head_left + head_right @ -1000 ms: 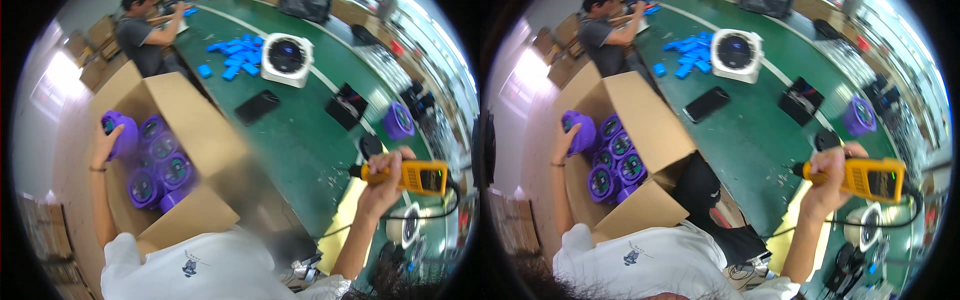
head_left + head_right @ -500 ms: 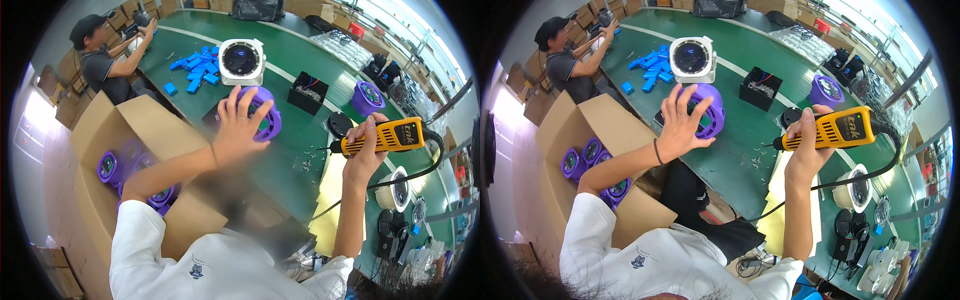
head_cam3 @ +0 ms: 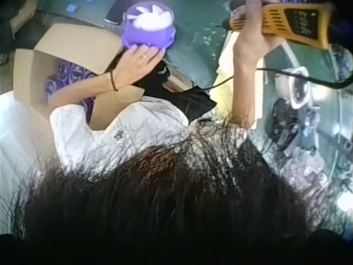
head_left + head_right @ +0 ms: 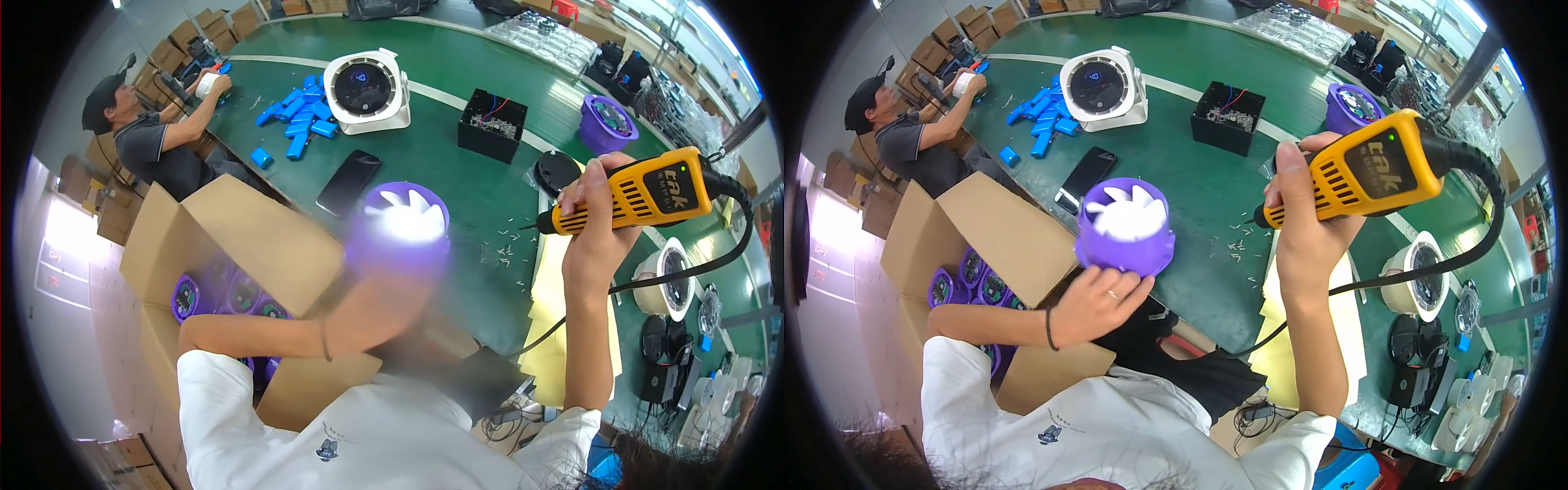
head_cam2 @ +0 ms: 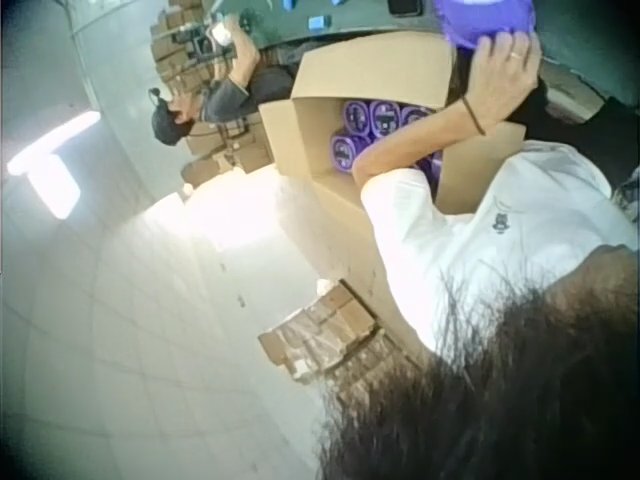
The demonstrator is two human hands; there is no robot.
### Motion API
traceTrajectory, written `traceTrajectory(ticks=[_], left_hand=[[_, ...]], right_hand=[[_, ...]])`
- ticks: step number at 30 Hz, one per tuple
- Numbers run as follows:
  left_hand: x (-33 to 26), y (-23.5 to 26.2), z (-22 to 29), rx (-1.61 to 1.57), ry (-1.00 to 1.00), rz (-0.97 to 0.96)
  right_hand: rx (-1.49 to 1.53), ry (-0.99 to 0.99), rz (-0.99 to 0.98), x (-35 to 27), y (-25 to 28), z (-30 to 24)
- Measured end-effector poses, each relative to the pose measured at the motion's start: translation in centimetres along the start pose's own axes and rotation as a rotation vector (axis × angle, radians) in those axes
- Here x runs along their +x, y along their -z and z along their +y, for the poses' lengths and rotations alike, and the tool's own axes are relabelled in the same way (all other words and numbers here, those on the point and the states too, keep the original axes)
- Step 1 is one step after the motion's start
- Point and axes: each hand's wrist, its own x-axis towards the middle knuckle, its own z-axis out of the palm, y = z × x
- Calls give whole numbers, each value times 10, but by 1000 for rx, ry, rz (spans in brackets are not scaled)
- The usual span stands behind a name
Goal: The person assembles small cooling fan units by inserting white fans into purple plastic housings and securing internal circuit board components with screws using an electric screwdriver.
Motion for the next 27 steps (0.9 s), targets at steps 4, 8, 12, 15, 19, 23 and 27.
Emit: traceTrajectory(ticks=[4, 8, 12, 15, 19, 23, 27], left_hand=[[-4, -27, 13, -214, -5, -29], [12, 11, -6, -407, -83, 44], [48, 23, -42, -304, 331, 156], [58, -4, -61, -394, 411, 20], [64, -7, -87, -548, 130, -137], [66, -21, -85, -537, 70, -86], [62, -26, -85, -548, 85, -5]], right_hand=[[10, -3, -32, -5, 1, -2], [-29, 22, -60, -8, -7, -2], [-59, 166, -111, -14, -7, 11], [-1, 152, -161, -15, -22, 12], [-104, 90, -337, -6, -48, 9], [-14, -11, -291, -2, -63, 15], [-86, -33, -241, -11, -65, 15]])
